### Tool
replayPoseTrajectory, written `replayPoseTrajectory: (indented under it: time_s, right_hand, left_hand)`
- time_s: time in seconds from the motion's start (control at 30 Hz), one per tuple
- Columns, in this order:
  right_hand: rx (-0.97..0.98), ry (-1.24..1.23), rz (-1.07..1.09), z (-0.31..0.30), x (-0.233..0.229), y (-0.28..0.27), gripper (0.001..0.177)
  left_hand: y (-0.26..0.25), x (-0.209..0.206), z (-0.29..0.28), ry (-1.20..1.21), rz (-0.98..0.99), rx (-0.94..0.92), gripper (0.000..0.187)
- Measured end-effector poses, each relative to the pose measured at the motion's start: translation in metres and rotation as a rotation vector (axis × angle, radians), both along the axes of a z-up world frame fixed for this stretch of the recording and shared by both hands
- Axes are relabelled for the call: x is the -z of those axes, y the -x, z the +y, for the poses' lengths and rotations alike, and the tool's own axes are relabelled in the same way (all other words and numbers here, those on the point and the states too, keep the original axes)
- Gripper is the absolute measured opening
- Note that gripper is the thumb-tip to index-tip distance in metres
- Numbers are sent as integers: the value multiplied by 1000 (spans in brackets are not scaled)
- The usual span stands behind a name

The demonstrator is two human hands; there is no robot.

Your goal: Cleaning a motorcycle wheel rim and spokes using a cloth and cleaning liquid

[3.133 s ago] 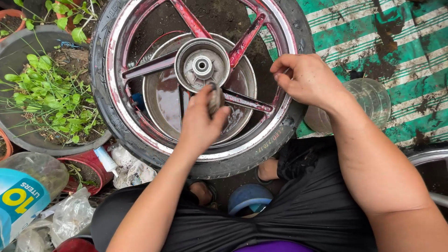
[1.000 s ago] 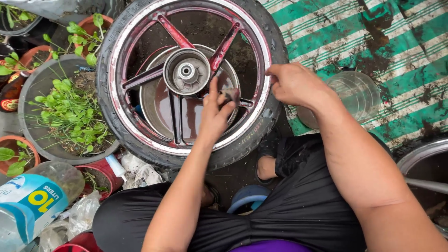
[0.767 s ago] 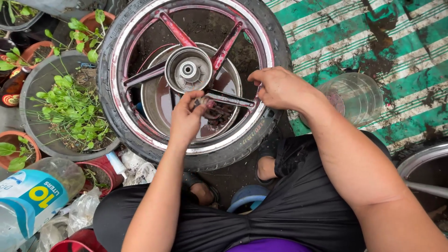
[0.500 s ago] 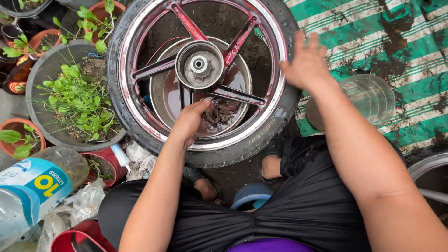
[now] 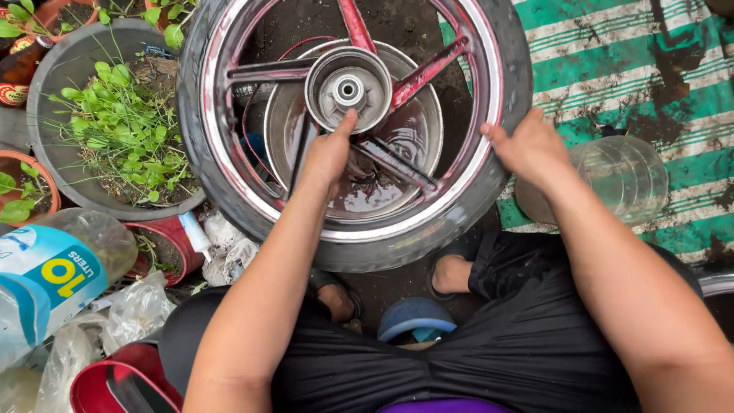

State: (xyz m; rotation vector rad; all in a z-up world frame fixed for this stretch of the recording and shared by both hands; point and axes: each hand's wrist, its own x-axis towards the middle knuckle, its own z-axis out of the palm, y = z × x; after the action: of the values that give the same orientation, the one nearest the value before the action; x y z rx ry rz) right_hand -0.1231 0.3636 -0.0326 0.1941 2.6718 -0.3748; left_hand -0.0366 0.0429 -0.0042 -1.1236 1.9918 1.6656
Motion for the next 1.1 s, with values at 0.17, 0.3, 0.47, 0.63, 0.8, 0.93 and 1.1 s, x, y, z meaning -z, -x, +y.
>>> replayPoseTrajectory:
  time_s: [0.17, 0.3, 0.47, 0.63, 0.8, 0.93, 1.1]
  right_hand:
    - [-252, -334, -174, -51, -32, -63, 96]
    - [-437, -482, -321, -73, -85, -63, 85]
    - [-616, -87, -88, -76, -49, -31, 38]
    - [-773, 250, -171, -132, 10, -4, 44]
    - [-890, 305, -413, -167, 23, -6, 73]
    - [-900, 22, -255, -164, 86, 15, 40]
    - [-691, -301, -95, -174, 47, 0, 46]
  left_hand:
    - [9, 37, -65, 191, -49, 144, 126]
    - [-14, -20, -52, -112, -9, -42, 120]
    - [-21, -6, -41, -351, -115, 55, 141]
    - [-17, 25, -34, -610, -126, 57, 158]
    - [-11, 52, -32, -724, -137, -25, 155]
    - [-21, 56, -46, -625, -159, 17, 146]
    - [-31, 68, -60, -224, -17, 92, 107]
